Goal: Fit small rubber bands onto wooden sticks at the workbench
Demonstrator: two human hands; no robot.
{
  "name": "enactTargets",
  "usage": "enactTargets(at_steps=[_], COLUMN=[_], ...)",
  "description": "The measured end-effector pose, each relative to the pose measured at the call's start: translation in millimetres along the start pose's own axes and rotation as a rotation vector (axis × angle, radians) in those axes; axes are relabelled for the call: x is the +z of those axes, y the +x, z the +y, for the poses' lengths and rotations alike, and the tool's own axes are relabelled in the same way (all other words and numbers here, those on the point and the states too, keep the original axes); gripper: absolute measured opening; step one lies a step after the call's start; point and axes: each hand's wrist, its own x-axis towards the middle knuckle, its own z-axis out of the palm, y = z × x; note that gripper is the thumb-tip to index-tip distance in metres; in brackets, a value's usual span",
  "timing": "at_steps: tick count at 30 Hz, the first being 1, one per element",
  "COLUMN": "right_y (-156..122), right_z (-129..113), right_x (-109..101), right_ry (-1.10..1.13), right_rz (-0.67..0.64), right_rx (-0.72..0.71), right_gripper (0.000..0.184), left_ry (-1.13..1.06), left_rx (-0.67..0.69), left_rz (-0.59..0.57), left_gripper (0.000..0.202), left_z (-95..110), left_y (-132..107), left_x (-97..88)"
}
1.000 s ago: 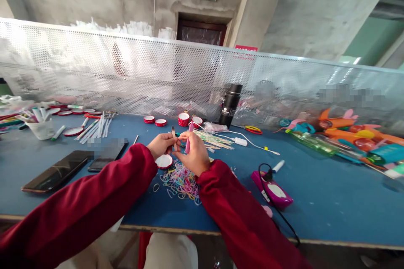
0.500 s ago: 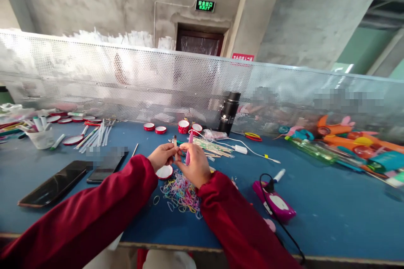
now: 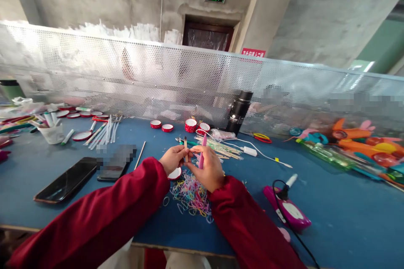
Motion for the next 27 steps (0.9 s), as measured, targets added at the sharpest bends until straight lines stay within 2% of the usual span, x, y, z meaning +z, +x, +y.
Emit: enactTargets(at_steps=[9,13,14,16,20,22,24,27], right_y=[5,5,4,4,2,0,-2,-4], right_z=[7,-2,-6,-15,-22,-20,-15,-9], right_x=[-6,-10,-12,-14,-16,-15,-12,-11], right_ry=[0.021,0.159,0.2,0.277,0.33,0.33,0.33,0.367], right_rz=[0.029,0.016,0.013,0.024,0.188,0.258,0.275,0.228], right_rx=[0.012,0.063,0.076,0.108,0.195,0.23,0.238,0.234], right_gripper=[0.049,0.062,0.06,0.047,0.018,0.013,0.021,0.037], left_ry=[-0.109,-0.163,-0.166,-0.154,-0.134,-0.128,-0.113,-0.075], left_rx=[0.048,0.017,0.009,0.004,0.004,0.002,-0.011,-0.021], left_rz=[0.004,0.002,0.011,0.003,-0.057,-0.104,-0.137,-0.169], left_gripper=[0.019,0.019,0.019,0.02,0.023,0.026,0.028,0.034], left_z=[-7,-1,1,4,5,3,0,-3], left_y=[5,2,1,-2,-7,-9,-11,-11], left_x=[7.3,3.8,2.0,-1.8,-3.2,-0.9,1.1,1.4])
